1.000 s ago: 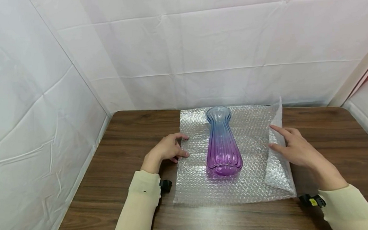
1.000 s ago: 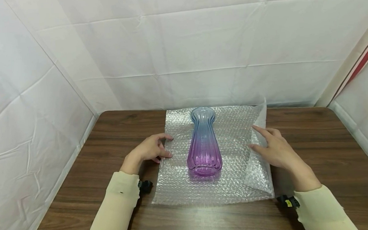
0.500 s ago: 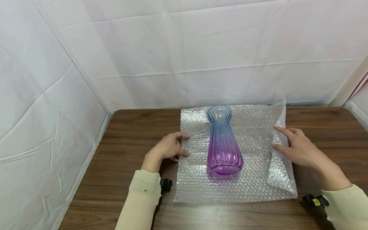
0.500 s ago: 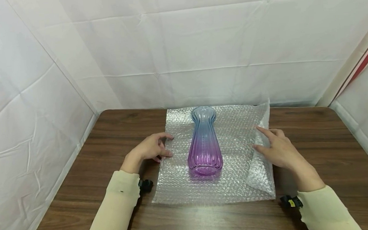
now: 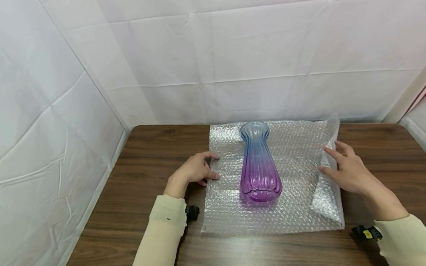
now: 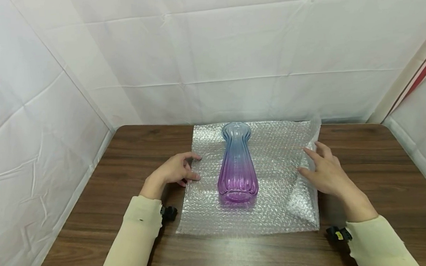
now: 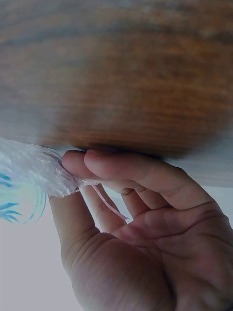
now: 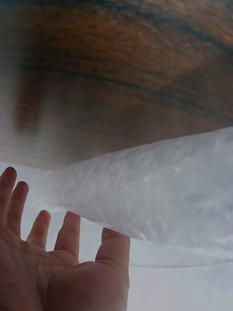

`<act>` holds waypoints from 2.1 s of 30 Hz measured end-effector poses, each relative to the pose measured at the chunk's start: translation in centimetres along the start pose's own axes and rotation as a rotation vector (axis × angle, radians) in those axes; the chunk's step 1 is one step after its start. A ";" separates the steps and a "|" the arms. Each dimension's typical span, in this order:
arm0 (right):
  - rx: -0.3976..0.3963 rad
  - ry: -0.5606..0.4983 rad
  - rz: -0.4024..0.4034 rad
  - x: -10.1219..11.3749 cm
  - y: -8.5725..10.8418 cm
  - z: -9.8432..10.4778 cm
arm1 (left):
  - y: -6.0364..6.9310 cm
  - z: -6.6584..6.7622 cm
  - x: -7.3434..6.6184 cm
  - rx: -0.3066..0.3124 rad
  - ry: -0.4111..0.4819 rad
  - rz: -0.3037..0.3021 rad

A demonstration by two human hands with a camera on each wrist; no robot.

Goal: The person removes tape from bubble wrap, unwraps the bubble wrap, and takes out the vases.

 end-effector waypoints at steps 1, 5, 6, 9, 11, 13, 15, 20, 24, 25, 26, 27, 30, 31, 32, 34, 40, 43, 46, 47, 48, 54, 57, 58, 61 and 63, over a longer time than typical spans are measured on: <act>0.002 0.003 0.000 -0.1 0.0 0.0 | 0.0 0.0 0.0 0.000 0.000 0.001; 0.012 -0.007 0.009 -0.2 -0.1 -0.1 | 0.0 0.0 0.0 -0.001 0.001 0.001; 0.017 -0.012 0.011 -0.2 -0.1 -0.2 | 0.0 0.0 0.0 -0.001 0.000 0.000; 0.024 -0.031 0.021 -0.3 0.0 -0.2 | 0.0 0.0 0.0 -0.002 0.003 0.002; 0.030 -0.044 0.026 -0.3 0.0 -0.3 | 0.0 0.0 0.0 0.000 0.007 0.005; 0.033 -0.052 0.028 -0.4 0.0 -0.3 | 0.0 0.0 0.1 0.001 0.015 0.010; 0.035 -0.054 0.028 -0.6 0.1 -0.3 | -0.1 0.0 0.1 0.002 0.018 0.011; 0.025 -0.041 0.031 -1.0 0.2 -0.5 | -0.1 0.0 0.1 0.004 0.018 0.009; 0.016 -0.032 0.037 -1.3 0.4 -0.5 | -0.1 0.0 0.1 0.006 0.018 0.012; 0.015 -0.029 0.039 -1.3 0.5 -0.5 | -0.1 0.0 0.1 0.006 0.017 0.013; 0.013 -0.025 0.041 -1.4 0.5 -0.5 | -0.1 0.0 0.1 0.006 0.016 0.013; 0.011 -0.020 0.042 -1.5 0.6 -0.5 | -0.1 0.0 0.1 0.007 0.016 0.013; 0.010 -0.006 0.046 -1.9 0.6 -0.5 | -0.1 0.0 0.1 0.004 0.015 0.012; 0.009 -0.003 0.047 -2.0 0.7 -0.5 | -0.1 0.0 0.1 0.002 0.014 0.012; 0.008 -0.001 0.047 -2.2 0.7 -0.5 | -0.1 -0.1 0.1 0.001 0.014 0.012; 0.008 0.001 0.047 -2.4 0.8 -0.5 | -0.1 -0.1 0.1 0.000 0.013 0.012; 0.015 0.006 0.052 -2.8 0.9 -0.3 | -0.1 0.0 0.1 0.002 0.014 0.018; 0.024 0.009 0.049 -3.0 0.9 -0.3 | -0.1 0.0 0.1 0.003 0.013 0.018; 0.031 0.002 0.044 -3.2 1.0 -0.3 | -0.1 0.0 0.0 0.003 0.009 0.016; 0.032 0.002 0.042 -3.2 1.0 -0.3 | -0.1 0.0 0.0 0.004 0.008 0.016; 0.032 0.001 0.041 -3.3 1.0 -0.3 | -0.1 0.0 0.0 0.004 0.008 0.017; 0.025 -0.005 0.046 -3.6 1.1 -0.3 | 0.0 0.0 0.0 0.005 0.010 0.017; 0.031 -0.005 0.042 -3.7 1.2 -0.4 | 0.0 0.0 0.0 0.004 0.011 0.018; 0.033 -0.003 0.041 -3.7 1.2 -0.4 | 0.0 0.0 0.0 0.005 0.011 0.019; 0.038 0.005 0.038 -3.9 1.3 -0.4 | -0.1 0.0 0.1 0.004 0.013 0.019; 0.040 0.010 0.030 -4.0 1.4 -0.4 | -0.1 0.0 0.1 0.005 0.013 0.016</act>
Point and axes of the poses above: each hand's wrist, its own y-axis away from the middle knuckle, its own z-axis out of the back of the hand, x = y × z, the point moved 2 cm from there along -y, towards the middle knuckle, and after that the axes turned 13 degrees about z, right-handed, at the moved point
